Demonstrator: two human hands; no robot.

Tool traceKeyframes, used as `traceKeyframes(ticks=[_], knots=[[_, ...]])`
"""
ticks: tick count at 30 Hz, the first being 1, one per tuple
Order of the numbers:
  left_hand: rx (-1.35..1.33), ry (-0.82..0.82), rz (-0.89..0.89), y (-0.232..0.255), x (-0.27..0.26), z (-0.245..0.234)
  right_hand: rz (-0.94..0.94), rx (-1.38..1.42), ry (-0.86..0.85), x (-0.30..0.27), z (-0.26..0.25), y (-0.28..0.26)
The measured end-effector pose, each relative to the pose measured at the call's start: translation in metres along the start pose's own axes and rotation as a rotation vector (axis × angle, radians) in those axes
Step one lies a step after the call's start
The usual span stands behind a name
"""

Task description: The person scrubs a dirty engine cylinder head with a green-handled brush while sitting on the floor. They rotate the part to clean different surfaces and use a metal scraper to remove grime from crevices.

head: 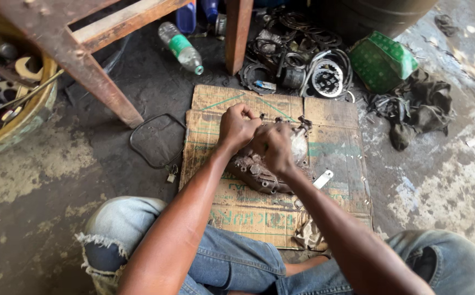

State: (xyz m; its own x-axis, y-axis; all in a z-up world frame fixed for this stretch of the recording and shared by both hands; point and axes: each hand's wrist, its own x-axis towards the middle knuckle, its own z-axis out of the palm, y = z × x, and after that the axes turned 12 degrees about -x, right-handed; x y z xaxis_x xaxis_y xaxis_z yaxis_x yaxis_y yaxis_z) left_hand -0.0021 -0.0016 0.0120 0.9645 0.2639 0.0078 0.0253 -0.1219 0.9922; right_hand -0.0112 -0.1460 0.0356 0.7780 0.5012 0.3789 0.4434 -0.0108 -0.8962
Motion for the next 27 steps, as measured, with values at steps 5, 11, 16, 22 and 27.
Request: traceKeyframes(ticks=[5, 11, 16, 22, 27], knots=[[0.019, 0.047, -0.118, 0.001, -0.001, 0.003, -0.134, 0.21, 0.044, -0.002, -0.001, 0.002], [-0.035, 0.078, -0.018, 0.003, -0.006, 0.0, 0.002, 0.1, 0.008, -0.01, -0.002, 0.003], [-0.046, 0.083, -0.034, -0.001, -0.002, 0.002, -0.126, 0.279, 0.008, 0.0, -0.007, 0.003], [0.016, 0.079, -0.065, 0.006, -0.001, 0.0, -0.034, 0.235, 0.007, 0.007, -0.023, -0.012], [0.046, 0.091, -0.057, 0.004, -0.001, 0.002, -0.245, 0.147, 0.045, -0.002, -0.024, -0.005]])
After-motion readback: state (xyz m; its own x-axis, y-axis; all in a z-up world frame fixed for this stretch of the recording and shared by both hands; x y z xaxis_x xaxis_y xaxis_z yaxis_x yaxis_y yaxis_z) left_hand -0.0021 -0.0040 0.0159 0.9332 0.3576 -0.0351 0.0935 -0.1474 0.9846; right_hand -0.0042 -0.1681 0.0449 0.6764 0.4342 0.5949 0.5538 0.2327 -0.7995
